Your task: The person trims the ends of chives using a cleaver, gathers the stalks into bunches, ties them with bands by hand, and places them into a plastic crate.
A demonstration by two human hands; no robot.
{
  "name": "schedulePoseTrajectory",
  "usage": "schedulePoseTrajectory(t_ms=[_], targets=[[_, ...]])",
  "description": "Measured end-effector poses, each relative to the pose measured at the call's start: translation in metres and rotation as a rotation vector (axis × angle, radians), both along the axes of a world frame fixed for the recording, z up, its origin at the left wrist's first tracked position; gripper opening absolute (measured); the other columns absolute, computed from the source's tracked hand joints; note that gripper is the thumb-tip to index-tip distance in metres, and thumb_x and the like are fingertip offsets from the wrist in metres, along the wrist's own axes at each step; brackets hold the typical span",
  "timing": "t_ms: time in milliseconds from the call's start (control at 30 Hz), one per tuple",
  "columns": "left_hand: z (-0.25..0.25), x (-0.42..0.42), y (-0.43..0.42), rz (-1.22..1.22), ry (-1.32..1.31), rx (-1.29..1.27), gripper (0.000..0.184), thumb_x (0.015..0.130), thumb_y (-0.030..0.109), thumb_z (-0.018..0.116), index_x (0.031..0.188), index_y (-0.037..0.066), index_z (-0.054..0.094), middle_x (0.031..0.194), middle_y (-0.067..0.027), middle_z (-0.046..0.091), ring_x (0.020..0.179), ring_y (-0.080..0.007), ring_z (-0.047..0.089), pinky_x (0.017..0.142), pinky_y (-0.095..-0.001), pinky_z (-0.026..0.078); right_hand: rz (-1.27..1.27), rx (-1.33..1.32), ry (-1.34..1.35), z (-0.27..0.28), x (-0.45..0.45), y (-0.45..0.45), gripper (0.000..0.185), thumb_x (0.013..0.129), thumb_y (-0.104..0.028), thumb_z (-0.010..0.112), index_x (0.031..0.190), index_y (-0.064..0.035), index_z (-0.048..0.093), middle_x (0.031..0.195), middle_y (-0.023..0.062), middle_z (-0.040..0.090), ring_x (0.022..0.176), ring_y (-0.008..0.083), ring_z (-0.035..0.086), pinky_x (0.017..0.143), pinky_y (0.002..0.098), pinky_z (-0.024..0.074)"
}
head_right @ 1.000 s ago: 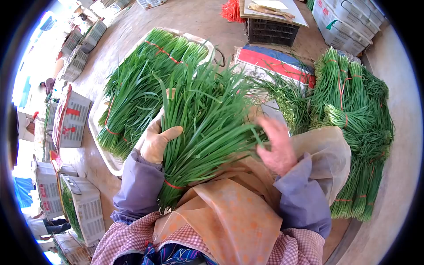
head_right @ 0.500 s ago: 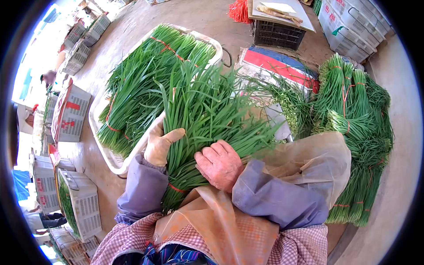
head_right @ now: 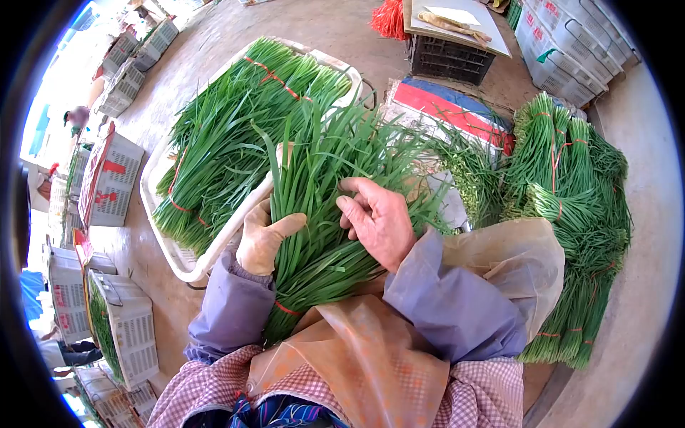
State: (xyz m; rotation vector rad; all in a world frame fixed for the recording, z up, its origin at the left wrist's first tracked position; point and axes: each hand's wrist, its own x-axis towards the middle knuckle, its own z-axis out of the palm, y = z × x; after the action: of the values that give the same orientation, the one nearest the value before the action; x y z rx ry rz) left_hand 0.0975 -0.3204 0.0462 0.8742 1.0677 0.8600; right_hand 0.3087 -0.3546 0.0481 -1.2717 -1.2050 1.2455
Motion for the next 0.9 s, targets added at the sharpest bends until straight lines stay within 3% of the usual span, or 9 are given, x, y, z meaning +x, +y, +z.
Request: schedulePoseTrajectory(t_ms=[167, 200, 300, 333, 500, 600, 700, 800, 900], targets=[[0.001, -0.001, 0.001, -0.014, 0.037, -0.03, 0.037, 0.083, 0.003, 0.074, 0.116, -0.008, 0.061, 0.099, -0.0123, 0.07, 0.082, -0.0175, 0.068, 0.076, -0.0302, 0.056, 0.122, -0.028, 0.003, -0.008, 0.008, 0.01, 0.017, 0.099, -0.016, 0.063, 0.106, -0.0002, 0.062, 0.068, 0.0014, 0.061, 0.057, 0.0064, 0.056, 0.049, 0.0229, 0.0456], [0.001, -0.001, 0.001, -0.012, 0.04, -0.034, 0.037, 0.083, 0.003, 0.074, 0.116, -0.008, 0.061, 0.099, -0.0122, 0.07, 0.083, -0.0175, 0.068, 0.076, -0.0302, 0.056, 0.094, 0.045, -0.067, -0.01, 0.004, 0.009, 0.012, 0.096, -0.014, 0.065, 0.1, -0.0037, 0.061, 0.066, 0.0055, 0.063, 0.054, 0.015, 0.061, 0.048, 0.0293, 0.0459], [0.0, 0.0, 0.002, -0.012, 0.047, -0.038, 0.037, 0.082, 0.002, 0.075, 0.116, -0.008, 0.061, 0.099, -0.012, 0.071, 0.083, -0.0176, 0.068, 0.076, -0.0301, 0.056, -0.091, 0.58, -0.782, -0.017, -0.004, 0.008, 0.012, 0.093, -0.011, 0.064, 0.091, -0.0057, 0.054, 0.066, 0.0097, 0.06, 0.055, 0.0274, 0.061, 0.048, 0.0385, 0.0457], [-0.001, 0.0, 0.002, -0.012, 0.05, -0.032, 0.037, 0.082, 0.002, 0.075, 0.116, -0.008, 0.061, 0.099, -0.0119, 0.071, 0.083, -0.0176, 0.068, 0.076, -0.0302, 0.056, -0.117, 0.538, -0.792, -0.02, -0.008, 0.006, 0.018, 0.091, -0.013, 0.065, 0.086, -0.0093, 0.049, 0.067, 0.0147, 0.056, 0.06, 0.0375, 0.06, 0.051, 0.0437, 0.0474], [-0.007, 0.0, 0.003, -0.01, 0.046, -0.019, 0.038, 0.083, 0.001, 0.074, 0.117, -0.009, 0.061, 0.101, -0.0124, 0.071, 0.083, -0.018, 0.068, 0.076, -0.0305, 0.057, -0.469, 0.43, -0.73, -0.036, 0.009, 0.01, 0.01, 0.091, -0.012, 0.067, 0.096, -0.0088, 0.059, 0.07, 0.0182, 0.06, 0.063, 0.0383, 0.063, 0.054, 0.0446, 0.049], [-0.002, -0.002, 0.002, -0.016, -0.017, -0.017, 0.038, 0.083, 0.001, 0.072, 0.118, -0.01, 0.061, 0.102, -0.0132, 0.071, 0.084, -0.0183, 0.068, 0.077, -0.0311, 0.057, -0.577, 0.309, -0.38, -0.03, 0.056, 0.011, 0.007, 0.097, -0.007, 0.062, 0.093, -0.0016, 0.059, 0.068, 0.0072, 0.062, 0.058, 0.0132, 0.06, 0.052, 0.032, 0.0472], [-0.008, -0.003, 0.003, -0.032, -0.033, 0.053, 0.038, 0.083, 0.001, 0.072, 0.118, -0.01, 0.061, 0.102, -0.0134, 0.071, 0.084, -0.0184, 0.068, 0.077, -0.0314, 0.057, -0.532, 0.404, -0.639, -0.027, 0.099, 0.011, 0.003, 0.095, -0.001, 0.061, 0.096, -0.0008, 0.063, 0.085, 0.0072, 0.067, 0.074, 0.0103, 0.061, 0.068, 0.0271, 0.0504], [-0.006, -0.002, 0.005, -0.052, -0.008, 0.057, 0.039, 0.082, 0.001, 0.073, 0.118, -0.01, 0.061, 0.102, -0.0132, 0.071, 0.083, -0.0182, 0.068, 0.076, -0.0312, 0.057, -0.478, 0.397, -0.378, -0.011, 0.104, 0.016, 0.007, 0.094, -0.002, 0.062, 0.099, 0.0, 0.066, 0.089, 0.007, 0.068, 0.083, 0.0112, 0.062, 0.078, 0.0267, 0.0494], [-0.005, -0.001, 0.003, -0.052, 0.014, 0.049, 0.038, 0.083, 0.002, 0.072, 0.117, -0.009, 0.061, 0.101, -0.0126, 0.071, 0.083, -0.0173, 0.068, 0.076, -0.0309, 0.057, -0.207, 0.384, -0.247, 0.021, 0.084, 0.018, 0.012, 0.093, -0.006, 0.065, 0.103, 0.0005, 0.067, 0.091, 0.0073, 0.068, 0.086, 0.0148, 0.063, 0.081, 0.0283, 0.0496]])
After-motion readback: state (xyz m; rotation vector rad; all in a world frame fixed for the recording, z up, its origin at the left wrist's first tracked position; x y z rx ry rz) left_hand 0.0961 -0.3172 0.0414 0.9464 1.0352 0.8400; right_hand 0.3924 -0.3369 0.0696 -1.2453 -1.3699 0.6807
